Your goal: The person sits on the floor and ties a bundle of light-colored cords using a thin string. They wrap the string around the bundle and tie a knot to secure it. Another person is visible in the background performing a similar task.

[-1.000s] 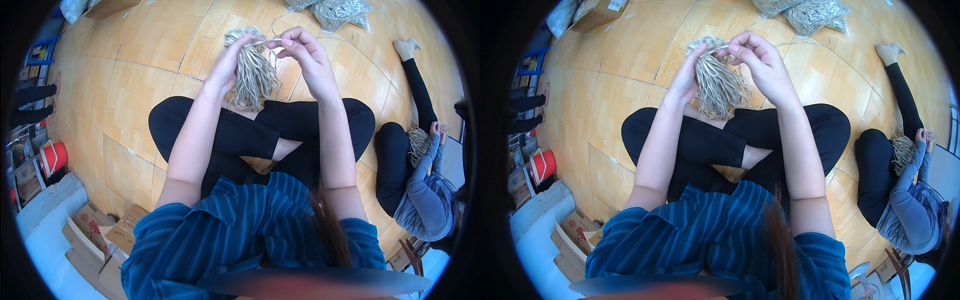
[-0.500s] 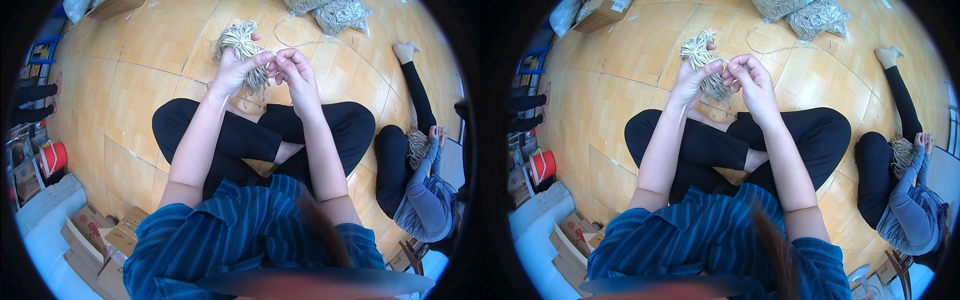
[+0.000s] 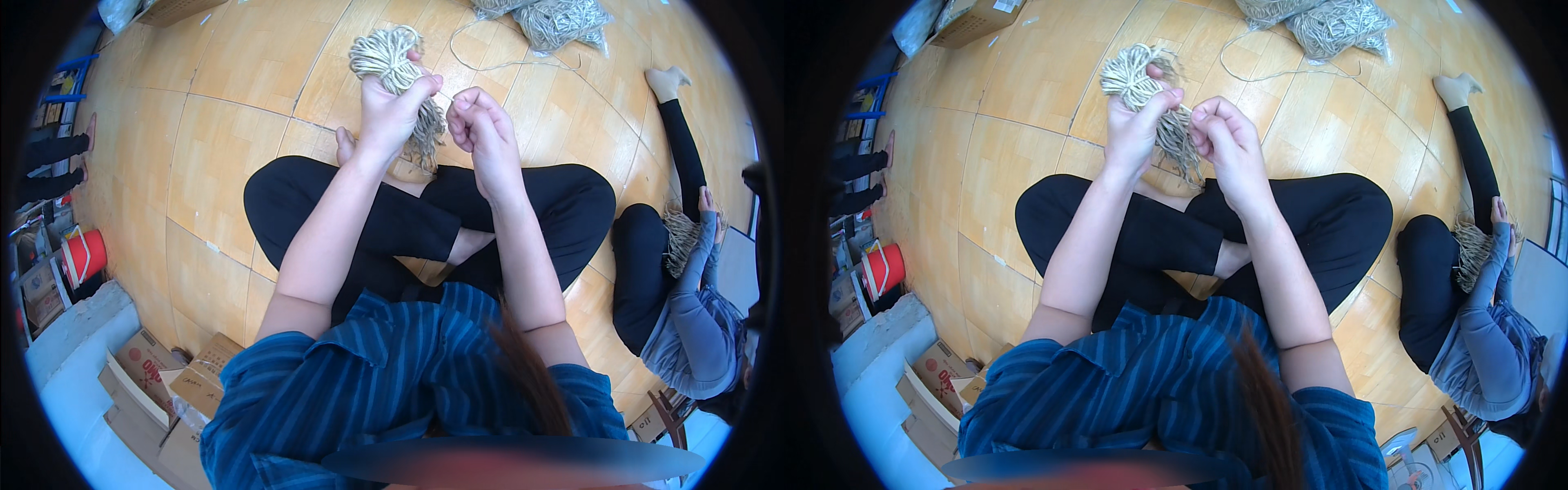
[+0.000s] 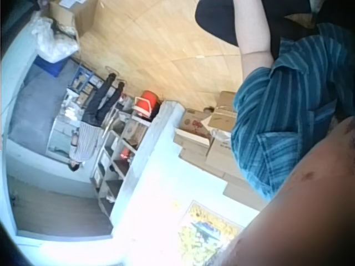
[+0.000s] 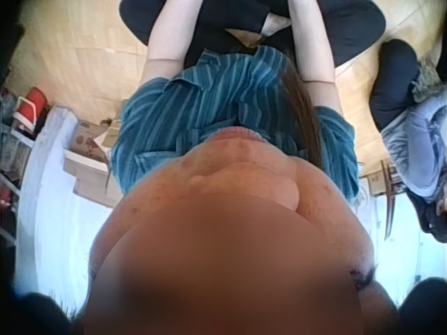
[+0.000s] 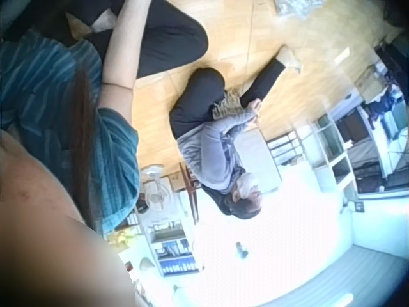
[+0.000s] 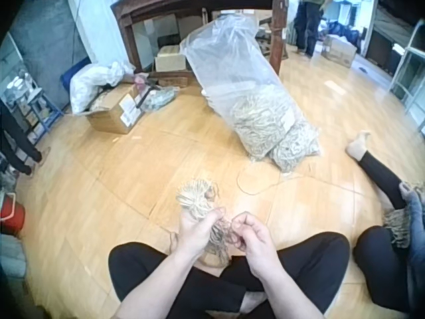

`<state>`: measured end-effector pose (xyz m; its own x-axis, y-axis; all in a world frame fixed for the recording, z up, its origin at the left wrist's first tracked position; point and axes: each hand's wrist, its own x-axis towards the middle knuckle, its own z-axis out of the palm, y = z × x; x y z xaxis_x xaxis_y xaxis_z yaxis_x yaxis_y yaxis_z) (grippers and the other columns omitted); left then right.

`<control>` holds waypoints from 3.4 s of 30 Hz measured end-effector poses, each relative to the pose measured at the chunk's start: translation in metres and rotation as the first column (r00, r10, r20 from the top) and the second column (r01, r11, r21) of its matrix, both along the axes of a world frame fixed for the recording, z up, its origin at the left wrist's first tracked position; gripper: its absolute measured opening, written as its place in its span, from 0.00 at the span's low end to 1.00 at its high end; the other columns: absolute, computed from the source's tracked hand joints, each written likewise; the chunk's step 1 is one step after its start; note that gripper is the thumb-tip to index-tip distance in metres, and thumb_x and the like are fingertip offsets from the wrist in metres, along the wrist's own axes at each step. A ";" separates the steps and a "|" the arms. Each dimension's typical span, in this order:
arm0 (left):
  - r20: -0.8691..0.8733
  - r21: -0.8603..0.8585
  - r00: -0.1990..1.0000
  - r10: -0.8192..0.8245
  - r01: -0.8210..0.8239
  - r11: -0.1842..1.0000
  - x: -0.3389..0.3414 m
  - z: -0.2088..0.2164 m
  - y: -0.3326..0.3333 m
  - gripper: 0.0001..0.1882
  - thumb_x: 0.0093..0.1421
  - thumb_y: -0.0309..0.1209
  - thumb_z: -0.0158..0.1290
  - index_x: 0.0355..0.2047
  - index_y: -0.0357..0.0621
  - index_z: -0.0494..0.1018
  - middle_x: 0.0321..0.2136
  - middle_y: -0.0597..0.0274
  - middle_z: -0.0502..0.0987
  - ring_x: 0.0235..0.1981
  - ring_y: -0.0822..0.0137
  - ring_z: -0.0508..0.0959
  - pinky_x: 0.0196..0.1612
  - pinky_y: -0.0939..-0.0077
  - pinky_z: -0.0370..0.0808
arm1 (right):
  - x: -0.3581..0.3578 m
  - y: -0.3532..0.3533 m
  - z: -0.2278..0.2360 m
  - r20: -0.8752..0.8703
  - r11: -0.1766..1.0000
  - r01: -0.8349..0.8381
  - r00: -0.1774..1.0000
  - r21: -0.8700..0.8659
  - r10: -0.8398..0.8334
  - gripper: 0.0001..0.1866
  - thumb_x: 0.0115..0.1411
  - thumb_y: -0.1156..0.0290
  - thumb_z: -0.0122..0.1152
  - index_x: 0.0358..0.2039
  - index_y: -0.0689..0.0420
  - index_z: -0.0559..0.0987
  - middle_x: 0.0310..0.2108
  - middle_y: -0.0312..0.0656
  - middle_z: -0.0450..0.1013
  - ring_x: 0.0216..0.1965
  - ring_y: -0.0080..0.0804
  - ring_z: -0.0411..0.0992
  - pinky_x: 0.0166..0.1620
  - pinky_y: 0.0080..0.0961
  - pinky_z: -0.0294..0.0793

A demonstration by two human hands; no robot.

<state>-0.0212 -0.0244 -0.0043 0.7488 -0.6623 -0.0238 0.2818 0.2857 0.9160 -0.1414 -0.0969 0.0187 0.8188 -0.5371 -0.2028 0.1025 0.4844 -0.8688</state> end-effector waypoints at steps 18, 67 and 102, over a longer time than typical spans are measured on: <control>-0.023 -0.049 0.998 -0.061 0.060 0.997 0.000 -0.002 0.003 0.16 0.54 0.21 0.57 0.43 0.38 0.67 0.27 0.67 0.76 0.30 0.78 0.76 0.36 0.83 0.72 | -0.005 0.004 0.003 -0.116 0.999 -0.035 0.993 -0.017 0.033 0.06 0.64 0.68 0.49 0.31 0.55 0.71 0.23 0.28 0.65 0.24 0.12 0.58 0.27 0.09 0.56; -0.080 0.235 0.986 -0.150 0.164 0.958 -0.005 0.003 -0.003 0.22 0.56 0.24 0.57 0.52 0.42 0.67 0.43 0.62 0.73 0.45 0.71 0.74 0.51 0.76 0.69 | -0.014 -0.018 -0.013 -0.159 0.832 -0.044 0.986 -0.553 -0.053 0.10 0.59 0.65 0.53 0.29 0.59 0.74 0.21 0.47 0.72 0.25 0.39 0.72 0.31 0.32 0.70; 0.018 0.096 0.999 -0.029 0.027 0.995 0.003 -0.021 -0.005 0.13 0.57 0.21 0.54 0.42 0.42 0.68 0.35 0.64 0.73 0.32 0.77 0.73 0.36 0.83 0.70 | 0.001 0.003 -0.020 -0.005 0.989 0.012 1.000 -0.146 -0.013 0.09 0.62 0.73 0.48 0.24 0.60 0.71 0.19 0.30 0.66 0.21 0.14 0.61 0.25 0.15 0.61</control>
